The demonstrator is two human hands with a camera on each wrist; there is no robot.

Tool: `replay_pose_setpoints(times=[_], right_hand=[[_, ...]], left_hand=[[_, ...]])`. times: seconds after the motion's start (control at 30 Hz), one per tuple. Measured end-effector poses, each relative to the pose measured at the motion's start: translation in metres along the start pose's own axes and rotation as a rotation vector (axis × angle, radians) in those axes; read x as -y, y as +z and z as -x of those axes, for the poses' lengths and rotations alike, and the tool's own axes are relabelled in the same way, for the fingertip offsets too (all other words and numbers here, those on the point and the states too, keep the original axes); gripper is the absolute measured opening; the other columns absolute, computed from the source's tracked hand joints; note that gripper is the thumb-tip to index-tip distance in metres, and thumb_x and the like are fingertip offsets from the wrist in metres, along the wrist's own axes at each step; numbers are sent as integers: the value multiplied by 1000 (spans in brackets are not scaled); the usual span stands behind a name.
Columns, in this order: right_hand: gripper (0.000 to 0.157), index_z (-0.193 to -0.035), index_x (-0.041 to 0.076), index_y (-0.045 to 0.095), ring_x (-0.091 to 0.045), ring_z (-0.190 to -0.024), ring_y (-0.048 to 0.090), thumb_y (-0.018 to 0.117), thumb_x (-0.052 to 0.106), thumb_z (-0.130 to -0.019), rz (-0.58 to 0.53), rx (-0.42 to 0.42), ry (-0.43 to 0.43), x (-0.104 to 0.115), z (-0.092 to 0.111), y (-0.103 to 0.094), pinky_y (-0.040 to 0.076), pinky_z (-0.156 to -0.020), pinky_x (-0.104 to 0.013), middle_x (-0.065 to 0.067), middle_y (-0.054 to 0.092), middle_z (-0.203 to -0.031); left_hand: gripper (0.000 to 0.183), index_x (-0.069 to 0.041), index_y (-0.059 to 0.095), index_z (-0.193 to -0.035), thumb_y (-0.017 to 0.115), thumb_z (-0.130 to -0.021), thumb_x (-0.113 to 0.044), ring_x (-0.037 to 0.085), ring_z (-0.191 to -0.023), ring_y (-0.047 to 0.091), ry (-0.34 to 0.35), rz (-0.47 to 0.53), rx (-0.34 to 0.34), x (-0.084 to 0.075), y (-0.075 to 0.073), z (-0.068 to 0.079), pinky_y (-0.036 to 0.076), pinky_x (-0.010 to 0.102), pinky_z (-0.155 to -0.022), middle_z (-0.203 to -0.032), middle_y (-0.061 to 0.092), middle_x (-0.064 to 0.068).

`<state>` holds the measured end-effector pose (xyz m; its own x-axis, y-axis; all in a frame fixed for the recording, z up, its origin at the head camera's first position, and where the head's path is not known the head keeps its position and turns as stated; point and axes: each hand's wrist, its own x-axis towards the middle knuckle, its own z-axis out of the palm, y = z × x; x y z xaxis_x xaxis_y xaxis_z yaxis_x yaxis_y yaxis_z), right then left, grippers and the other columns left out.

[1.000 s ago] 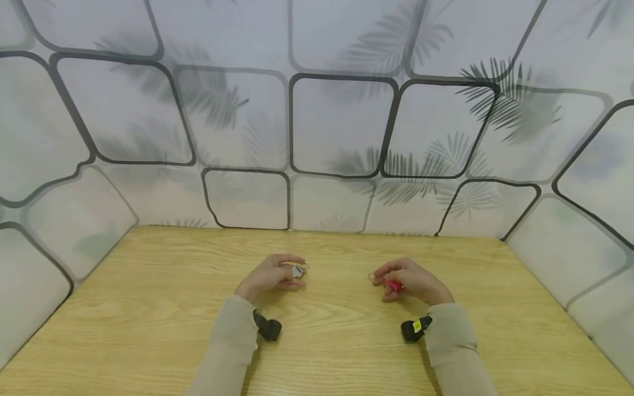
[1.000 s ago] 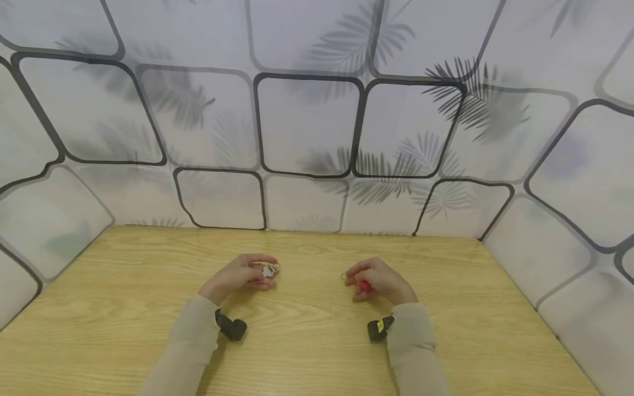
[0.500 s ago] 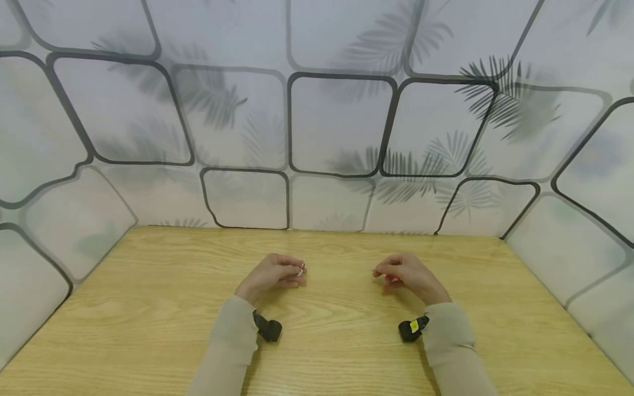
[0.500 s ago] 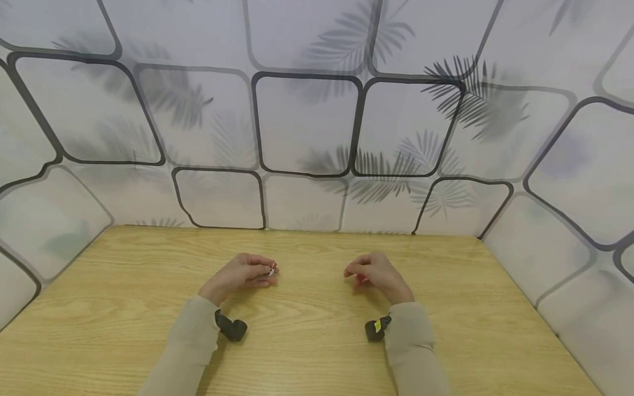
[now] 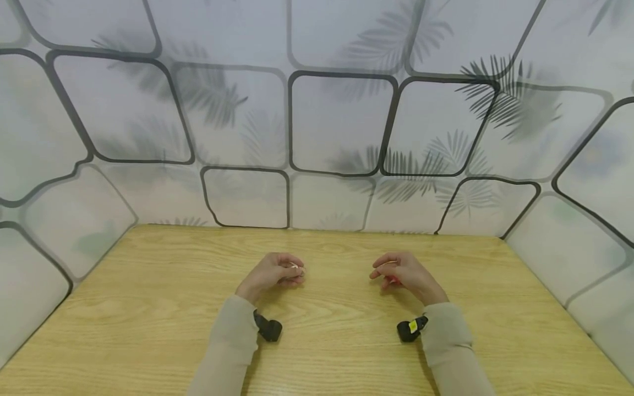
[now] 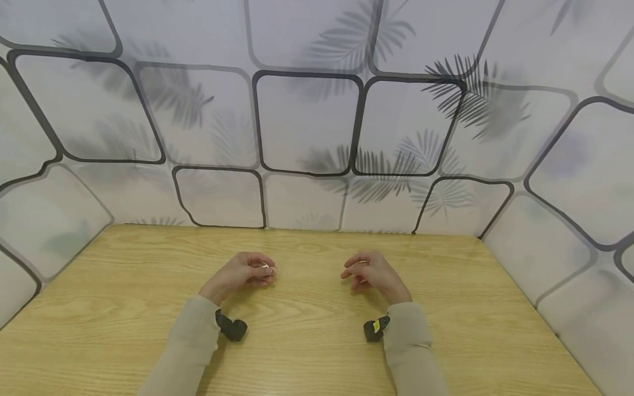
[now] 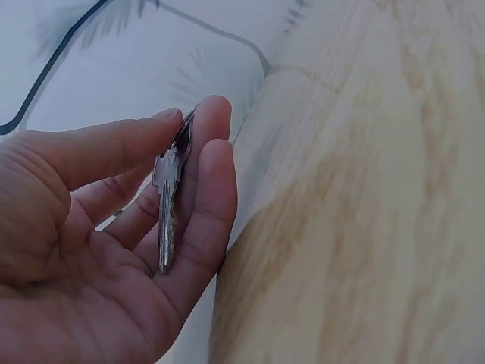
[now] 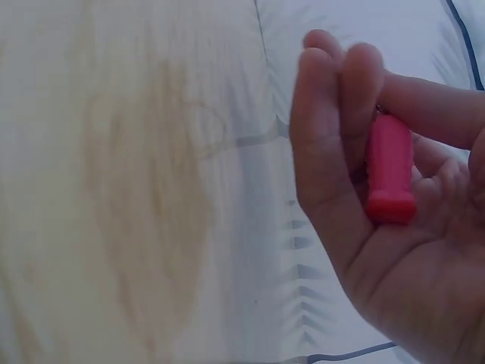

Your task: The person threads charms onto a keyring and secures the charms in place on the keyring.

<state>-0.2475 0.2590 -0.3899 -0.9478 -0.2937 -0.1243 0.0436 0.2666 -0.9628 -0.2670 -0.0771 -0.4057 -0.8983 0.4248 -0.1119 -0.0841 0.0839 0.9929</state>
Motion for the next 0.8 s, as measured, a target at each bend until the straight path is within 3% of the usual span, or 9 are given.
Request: replay_pose_setpoints(times=[0.23, 0.47, 0.8], right_hand=[[13, -108, -12, 56, -17, -70, 65, 53, -1, -100, 66, 122, -19, -1, -1, 0, 60, -70, -34, -20, 72, -102], [19, -115, -14, 50, -16, -69, 67, 49, -6, -98, 79, 191, -22, -2, -1, 2, 61, -66, -31, -23, 72, -102], [11, -107, -10, 53, -19, -68, 69, 54, 0, -103, 65, 20, -38, 2, -4, 3, 57, -57, -27, -20, 73, -93]], left_hand=[[35, 18, 53, -129, 61, -98, 6, 15, -80, 72, 4, -6, -2, 1, -1, 0, 61, 29, -75, -95, 73, 14], [32, 19, 53, -127, 60, -98, 7, 15, -80, 72, 0, -3, 0, 1, -1, 0, 61, 29, -76, -91, 73, 11], [32, 19, 54, -126, 62, -98, 6, 14, -81, 72, 11, -17, 2, 0, -2, 0, 61, 30, -77, -94, 74, 11]])
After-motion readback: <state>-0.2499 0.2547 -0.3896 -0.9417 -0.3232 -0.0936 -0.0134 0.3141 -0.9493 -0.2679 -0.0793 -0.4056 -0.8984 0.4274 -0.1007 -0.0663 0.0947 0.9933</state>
